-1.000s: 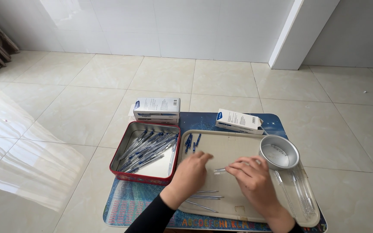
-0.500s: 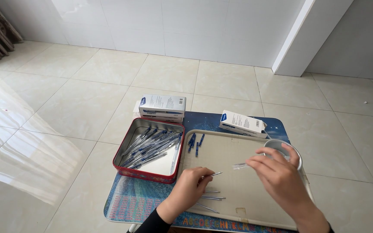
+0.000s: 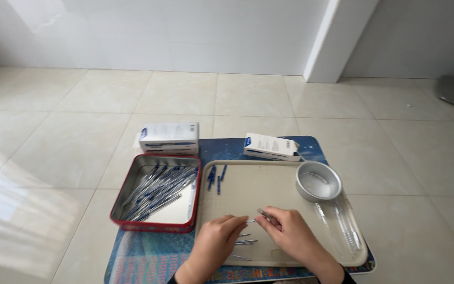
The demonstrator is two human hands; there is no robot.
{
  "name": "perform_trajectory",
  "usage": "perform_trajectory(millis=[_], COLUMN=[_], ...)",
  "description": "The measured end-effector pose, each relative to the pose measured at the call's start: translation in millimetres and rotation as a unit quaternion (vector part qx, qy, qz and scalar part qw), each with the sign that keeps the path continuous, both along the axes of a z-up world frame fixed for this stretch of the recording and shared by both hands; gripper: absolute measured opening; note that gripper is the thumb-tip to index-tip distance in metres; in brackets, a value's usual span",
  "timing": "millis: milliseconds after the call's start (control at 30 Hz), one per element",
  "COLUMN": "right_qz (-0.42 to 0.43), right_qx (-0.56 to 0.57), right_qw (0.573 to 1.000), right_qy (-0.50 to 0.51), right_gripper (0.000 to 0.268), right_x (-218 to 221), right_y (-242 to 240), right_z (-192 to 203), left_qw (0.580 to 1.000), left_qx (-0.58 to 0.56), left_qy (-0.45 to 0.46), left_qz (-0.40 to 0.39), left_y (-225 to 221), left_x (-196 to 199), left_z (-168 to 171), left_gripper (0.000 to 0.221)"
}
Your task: The person packages pens by hand. The person removes pens from a metal tin, places them into cardboard boxes, and then arranges the filled boxes on a tray alongside individual pens and a small metal bowl.
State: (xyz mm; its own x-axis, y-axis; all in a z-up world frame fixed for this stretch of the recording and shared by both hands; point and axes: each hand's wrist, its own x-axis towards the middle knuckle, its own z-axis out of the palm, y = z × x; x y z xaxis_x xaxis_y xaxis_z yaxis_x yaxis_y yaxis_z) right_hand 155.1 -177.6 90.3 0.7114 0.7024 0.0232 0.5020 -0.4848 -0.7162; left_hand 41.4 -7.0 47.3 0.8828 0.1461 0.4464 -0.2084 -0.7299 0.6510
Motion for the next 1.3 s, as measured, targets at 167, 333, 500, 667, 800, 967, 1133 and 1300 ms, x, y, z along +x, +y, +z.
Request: perform_trajectory(millis=[167, 333, 500, 667, 800, 967, 1133, 1300], right_qz=[-0.276, -0.286, -0.293, -0.304, -0.323, -0.344, -0.349, -0.294], right_qx=[-0.137, -0.162, -0.109, -0.233, -0.259, -0.352, -0.330, -0.102], right_qw=[0.951, 0.944, 0.950, 0.923, 0.907, 0.869, 0.871, 0.924], right_qy=[-0.015, -0.028, 0.014, -0.037, -0.073, -0.051, -0.105, -0.221], right_gripper=[0.028, 0.036, 0.029, 0.030, 0.029, 0.033, 0.034, 0.020], right_x=[49.1, 79.6, 48.1, 39.2, 43.3, 44.5, 45.6, 36.4], right_y=[-34.1, -64.3, -93.3, -110.3, -100.6, -89.7, -85.7, -83.7], right_z=[24.1, 11.7, 9.6, -12.7, -14.9, -12.2, -21.7, -38.0], left_qw=[0.981, 0.981, 0.981, 0.985, 0.982, 0.979, 0.976, 0.943], left_qx=[0.047, 0.060, 0.080, 0.097, 0.131, 0.152, 0.146, 0.132], left_qy=[0.159, 0.155, 0.147, 0.105, 0.080, 0.137, 0.149, 0.164], left_qz=[0.096, 0.103, 0.103, 0.096, 0.109, 0.020, 0.057, 0.258], left_y=[11.7, 10.8, 12.2, 11.7, 10.3, 5.9, 34.1, 104.3], left_x=[-1.1, -1.4, -5.6, -10.5, -13.7, -26.5, -35.4, -30.6], left_z=[-21.2, -25.4, -27.2, -25.1, -20.8, 7.0, 21.9, 49.3], left_gripper=[0.021, 0.020, 0.019, 0.018, 0.011, 0.016, 0.016, 0.021])
